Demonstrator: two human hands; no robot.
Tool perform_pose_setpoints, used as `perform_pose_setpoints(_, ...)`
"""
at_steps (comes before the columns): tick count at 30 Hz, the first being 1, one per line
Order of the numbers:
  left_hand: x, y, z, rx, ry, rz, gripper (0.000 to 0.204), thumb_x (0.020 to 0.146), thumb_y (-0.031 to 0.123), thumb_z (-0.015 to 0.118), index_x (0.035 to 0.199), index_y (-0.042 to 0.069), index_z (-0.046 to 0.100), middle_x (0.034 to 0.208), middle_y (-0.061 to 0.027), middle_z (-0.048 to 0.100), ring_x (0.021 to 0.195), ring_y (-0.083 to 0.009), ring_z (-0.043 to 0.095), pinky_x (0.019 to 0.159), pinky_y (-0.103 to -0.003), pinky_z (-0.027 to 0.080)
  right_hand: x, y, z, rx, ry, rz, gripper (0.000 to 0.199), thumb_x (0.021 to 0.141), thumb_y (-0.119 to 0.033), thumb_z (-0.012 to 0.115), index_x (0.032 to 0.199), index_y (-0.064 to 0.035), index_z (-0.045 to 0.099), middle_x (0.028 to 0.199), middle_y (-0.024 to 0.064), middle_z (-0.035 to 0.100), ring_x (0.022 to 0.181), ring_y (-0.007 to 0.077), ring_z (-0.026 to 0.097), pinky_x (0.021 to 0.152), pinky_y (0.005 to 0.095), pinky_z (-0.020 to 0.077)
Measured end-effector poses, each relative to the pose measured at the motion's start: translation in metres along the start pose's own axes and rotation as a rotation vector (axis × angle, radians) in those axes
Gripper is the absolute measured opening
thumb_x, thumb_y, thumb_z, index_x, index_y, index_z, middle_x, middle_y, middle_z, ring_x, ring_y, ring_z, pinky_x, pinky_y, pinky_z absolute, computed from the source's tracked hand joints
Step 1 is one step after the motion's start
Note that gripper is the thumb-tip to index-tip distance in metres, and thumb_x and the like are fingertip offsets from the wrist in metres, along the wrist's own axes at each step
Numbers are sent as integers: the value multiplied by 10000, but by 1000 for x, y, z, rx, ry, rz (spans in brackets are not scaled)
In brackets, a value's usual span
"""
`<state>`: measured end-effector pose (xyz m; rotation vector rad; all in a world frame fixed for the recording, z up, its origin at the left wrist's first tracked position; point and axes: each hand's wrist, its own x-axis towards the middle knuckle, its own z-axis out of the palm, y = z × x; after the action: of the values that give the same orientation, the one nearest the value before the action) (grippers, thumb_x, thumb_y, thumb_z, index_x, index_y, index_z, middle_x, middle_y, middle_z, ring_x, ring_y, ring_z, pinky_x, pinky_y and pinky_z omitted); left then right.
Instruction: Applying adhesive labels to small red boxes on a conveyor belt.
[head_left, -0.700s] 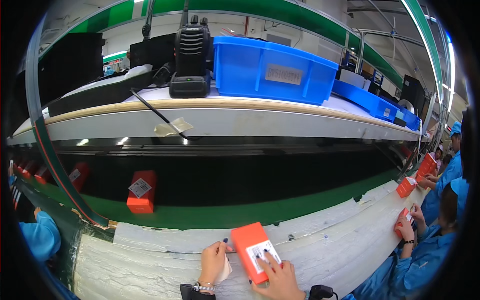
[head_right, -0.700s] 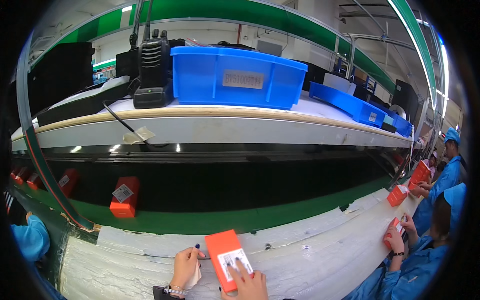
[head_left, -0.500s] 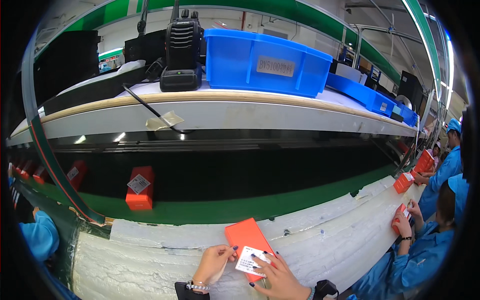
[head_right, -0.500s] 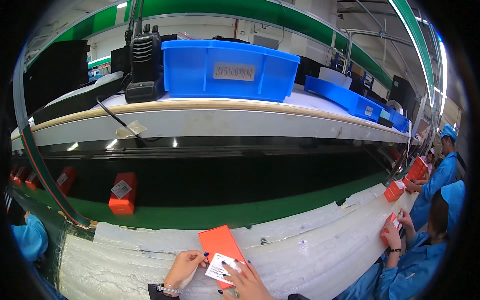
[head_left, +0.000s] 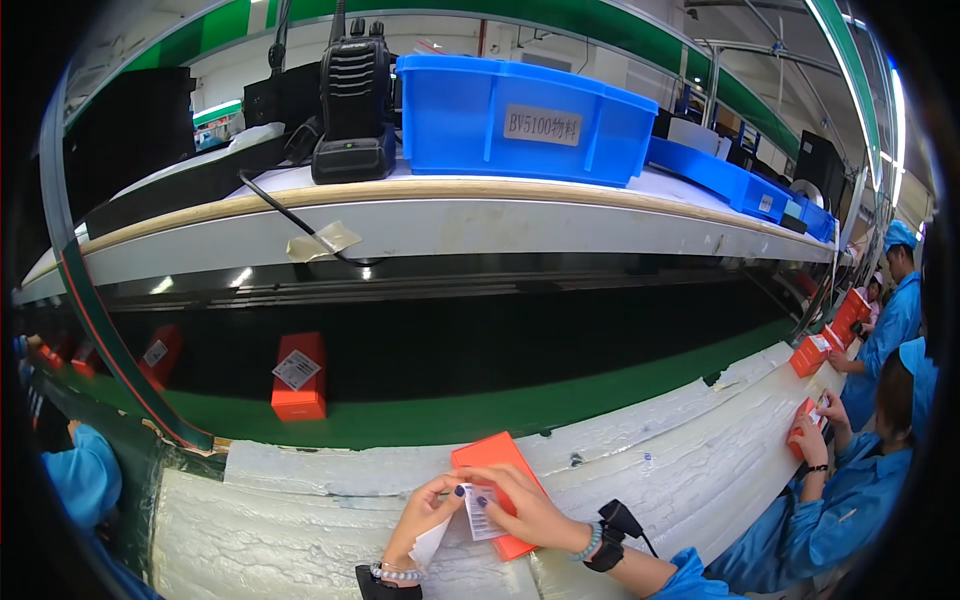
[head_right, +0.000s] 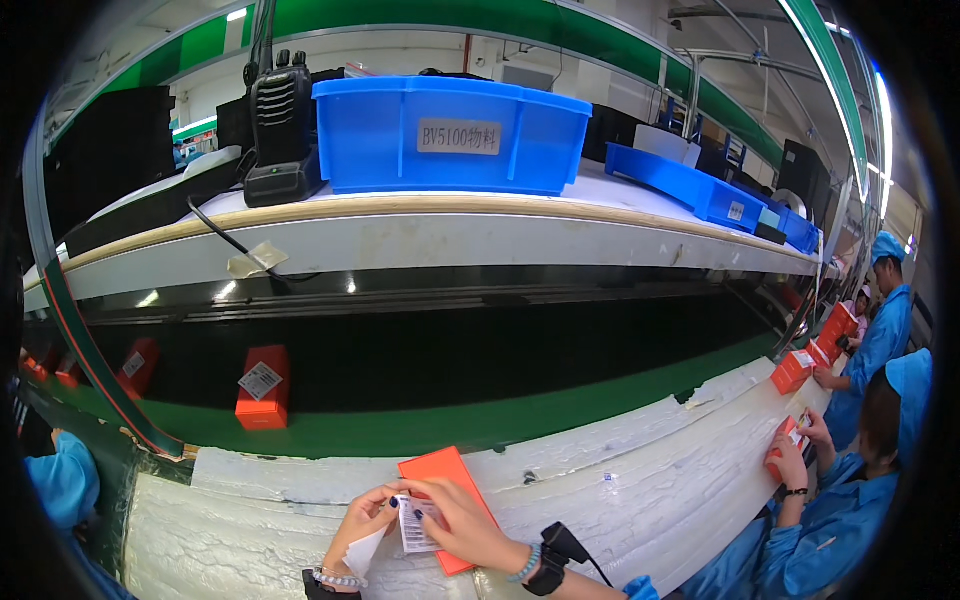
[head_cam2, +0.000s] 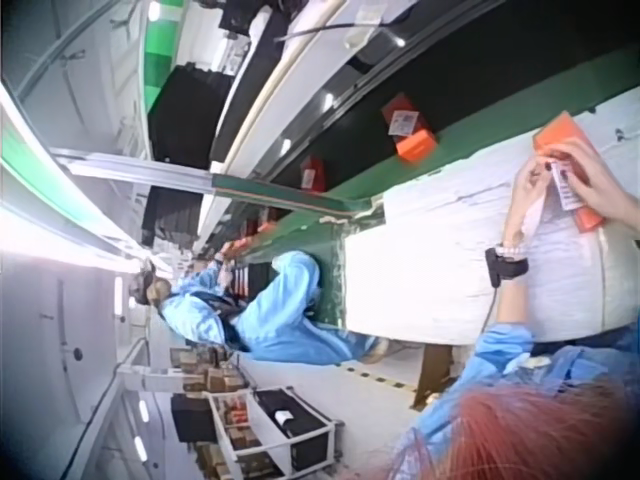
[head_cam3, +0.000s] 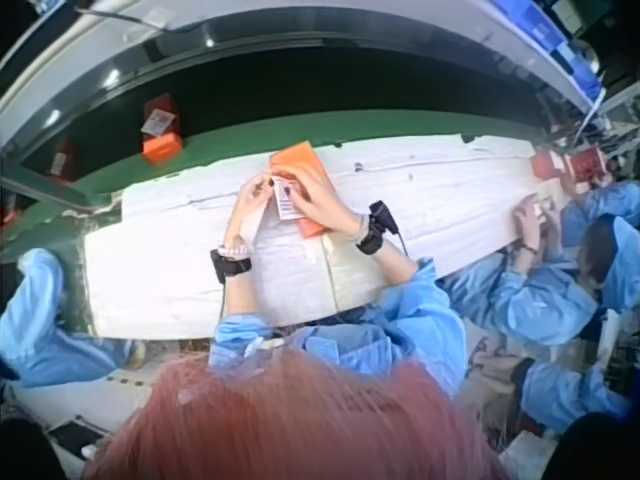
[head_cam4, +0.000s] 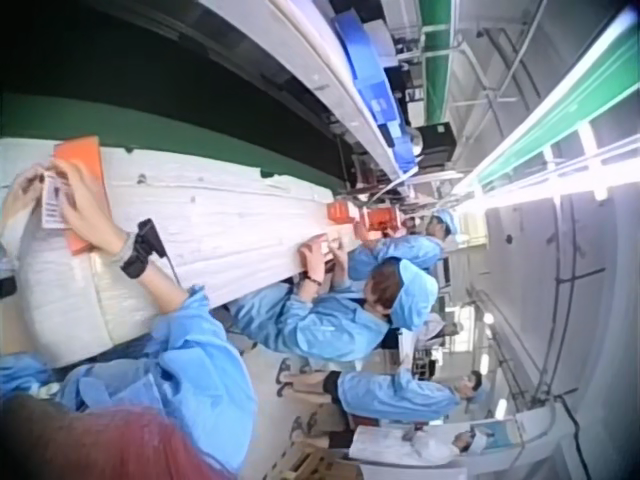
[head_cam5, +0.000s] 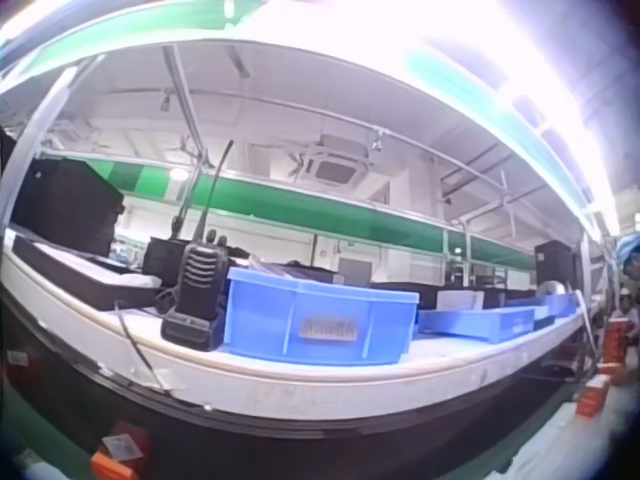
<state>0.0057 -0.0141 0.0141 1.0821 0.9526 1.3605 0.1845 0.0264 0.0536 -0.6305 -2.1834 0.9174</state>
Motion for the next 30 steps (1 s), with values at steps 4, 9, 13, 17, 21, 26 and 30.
perform_pose_setpoints(4, -5, -1, -5, -52, 59, 0, 222, 943, 198, 576, 1083, 28, 607, 904, 11, 608, 648, -18, 461, 533, -146, 324, 17, 11, 24, -24, 9, -77, 481, 833, 23, 508, 1301, -91, 502, 1299, 129, 404, 1194, 273, 418, 977, 361, 394)
perform_pose_setpoints(9, 0, 16, 19, -297, 282, -94, 183, 953, 188, 542, 1024, 23, 577, 780, 5, 576, 588, -37, 479, 505, -163, 338, 17, 11, 22, 98, 67, -107, 454, 840, 47, 512, 1270, -93, 557, 1320, 119, 399, 1291, 279, 376, 1065, 371, 326)
perform_pose_setpoints(13, 0, 14, 5, -524, 386, -40, 173, 954, 189, 501, 895, 30, 533, 682, -16, 537, 499, -46, 439, 460, -174, 338, 1, 8, -9, 454, -16, -10, 330, 918, 2, 469, 1205, -104, 590, 1137, 97, 548, 1280, 299, 410, 1043, 401, 368)
perform_pose_setpoints(17, 3, 0, -10, -326, 362, -19, 150, 945, 191, 507, 864, 68, 537, 672, -6, 552, 459, -26, 410, 394, -175, 287, -13, 21, -31, 1225, 216, 29, 261, 947, -27, 451, 1160, -94, 588, 1100, 89, 566, 1165, 310, 522, 990, 442, 424)
perform_pose_setpoints(21, 1, 2, -11, -168, 286, -83, 94, 911, 154, 594, 865, 80, 560, 652, 35, 531, 489, 6, 421, 380, -166, 259, -15, 8, -55, 781, 140, 214, 401, 916, 34, 449, 1275, -123, 531, 988, 60, 569, 946, 187, 572, 868, 320, 469)
perform_pose_setpoints(26, -6, 9, -12, 89, -31, -294, 97, 882, 140, 647, 886, 43, 637, 639, 25, 576, 551, -6, 491, 507, -174, 397, -6, 5, -50, 135, -194, 287, 553, 867, 96, 430, 1365, -140, 473, 931, 38, 572, 838, 91, 533, 702, 243, 451)
perform_pose_setpoints(30, -6, -3, -11, 112, -254, -363, 162, 841, 148, 695, 867, -10, 717, 763, -60, 695, 696, -57, 608, 680, -193, 469, -2, 5, -45, 58, -279, 353, 546, 853, 55, 474, 1362, -142, 471, 889, 34, 587, 790, 119, 550, 700, 267, 458)
